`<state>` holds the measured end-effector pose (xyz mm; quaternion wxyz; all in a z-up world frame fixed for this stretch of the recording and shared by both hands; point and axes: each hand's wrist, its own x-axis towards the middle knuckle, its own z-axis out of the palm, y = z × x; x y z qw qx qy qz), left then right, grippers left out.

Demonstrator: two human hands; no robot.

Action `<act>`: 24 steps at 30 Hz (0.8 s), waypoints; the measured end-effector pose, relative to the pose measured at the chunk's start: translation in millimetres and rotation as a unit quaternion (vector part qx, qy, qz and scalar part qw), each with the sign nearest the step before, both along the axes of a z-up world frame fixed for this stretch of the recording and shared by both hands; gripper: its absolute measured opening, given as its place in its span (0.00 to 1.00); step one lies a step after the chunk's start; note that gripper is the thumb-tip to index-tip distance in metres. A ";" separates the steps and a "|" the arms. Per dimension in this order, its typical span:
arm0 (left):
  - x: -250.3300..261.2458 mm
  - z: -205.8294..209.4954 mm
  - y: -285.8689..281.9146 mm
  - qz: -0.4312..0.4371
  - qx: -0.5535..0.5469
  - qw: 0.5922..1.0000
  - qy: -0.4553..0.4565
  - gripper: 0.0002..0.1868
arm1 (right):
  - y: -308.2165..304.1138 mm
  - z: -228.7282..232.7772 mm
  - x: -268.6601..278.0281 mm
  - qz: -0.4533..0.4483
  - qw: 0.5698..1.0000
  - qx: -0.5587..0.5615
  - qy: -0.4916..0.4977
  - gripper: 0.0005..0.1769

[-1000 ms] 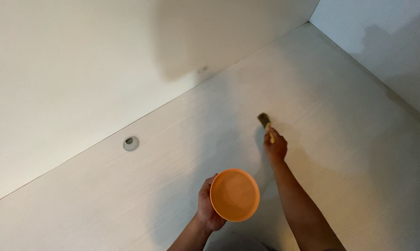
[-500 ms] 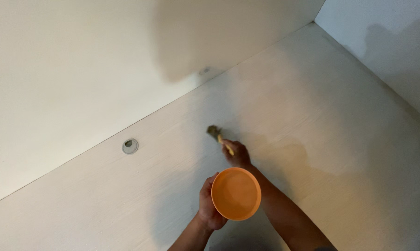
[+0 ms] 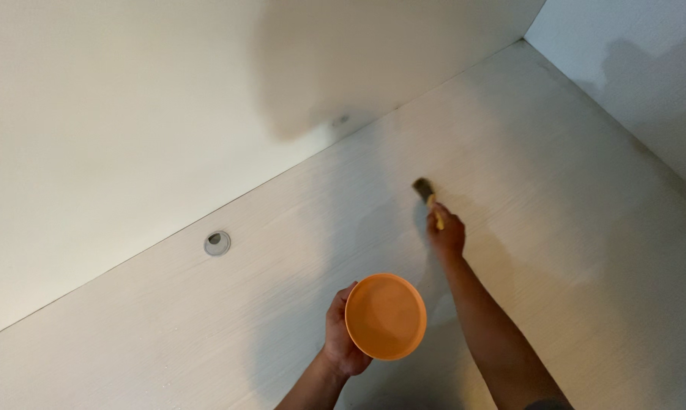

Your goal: The person paints a white tabletop using a brush and a bowl, applying strokes to the surface while dipping the brush into the liquid in the bowl.

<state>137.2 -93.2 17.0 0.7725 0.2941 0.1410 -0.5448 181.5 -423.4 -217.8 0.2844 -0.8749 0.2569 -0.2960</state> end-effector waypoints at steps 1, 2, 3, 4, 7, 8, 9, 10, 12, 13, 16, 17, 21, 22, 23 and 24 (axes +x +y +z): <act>0.5 -0.6 0.2 0.000 0.000 1.000 0.000 0.34 | -3.1 0.1 0.0 -0.041 0.999 -0.009 0.013 0.20; 1.1 -1.7 0.7 0.003 -0.002 1.000 0.005 0.34 | -0.4 -1.4 2.0 -0.041 0.999 -0.009 0.013 0.20; 1.6 -3.3 0.5 0.005 -0.006 1.000 0.009 0.33 | 4.3 -3.1 4.7 -0.064 0.997 -0.021 0.036 0.21; 1.4 -5.0 0.4 0.004 -0.006 1.000 0.008 0.33 | 10.2 -4.5 7.5 -0.086 0.994 -0.032 0.059 0.21; 3.3 -9.4 -1.0 0.005 0.005 1.000 0.003 0.34 | 41.4 -9.2 16.1 -0.029 0.998 -0.047 0.038 0.18; 5.0 -10.5 -2.1 0.005 0.016 1.000 0.016 0.34 | 53.6 -10.2 21.5 -0.007 0.999 -0.023 0.045 0.19; 5.4 -11.1 -2.1 0.003 0.026 0.999 0.033 0.34 | 66.6 -10.8 23.6 0.015 0.998 0.002 0.055 0.19; 6.0 -11.7 -1.7 0.004 0.027 0.999 0.035 0.34 | 79.2 -10.7 29.1 0.053 0.998 -0.014 0.014 0.18; 6.8 -13.7 -2.0 0.015 0.019 0.999 0.033 0.32 | 98.3 -6.4 38.4 0.090 0.995 -0.029 -0.026 0.18; 6.9 -14.7 -2.1 0.015 0.019 0.999 0.033 0.32 | 106.9 -2.4 40.8 0.156 0.987 0.009 -0.025 0.18; 8.6 -16.1 -1.0 0.031 -0.032 0.998 0.040 0.31 | 121.5 13.6 44.4 0.247 0.965 0.087 -0.009 0.18; 9.1 -14.7 -0.4 0.025 -0.028 0.999 0.038 0.32 | 122.8 17.9 45.8 0.272 0.954 0.126 0.008 0.18; 10.9 -9.2 -1.0 0.011 0.023 0.999 0.031 0.34 | 95.2 19.2 50.9 0.222 0.965 0.133 0.032 0.18; 11.1 -8.5 -0.8 0.011 0.023 0.999 0.033 0.34 | 83.8 16.8 50.8 0.197 0.974 0.110 0.004 0.18; 11.6 -8.6 -0.3 0.020 0.006 0.999 0.031 0.33 | 71.5 14.1 51.2 0.172 0.981 0.087 -0.024 0.18; 12.0 -9.2 0.2 0.028 -0.011 0.999 0.029 0.32 | 58.0 11.9 50.3 0.153 0.984 0.091 -0.016 0.18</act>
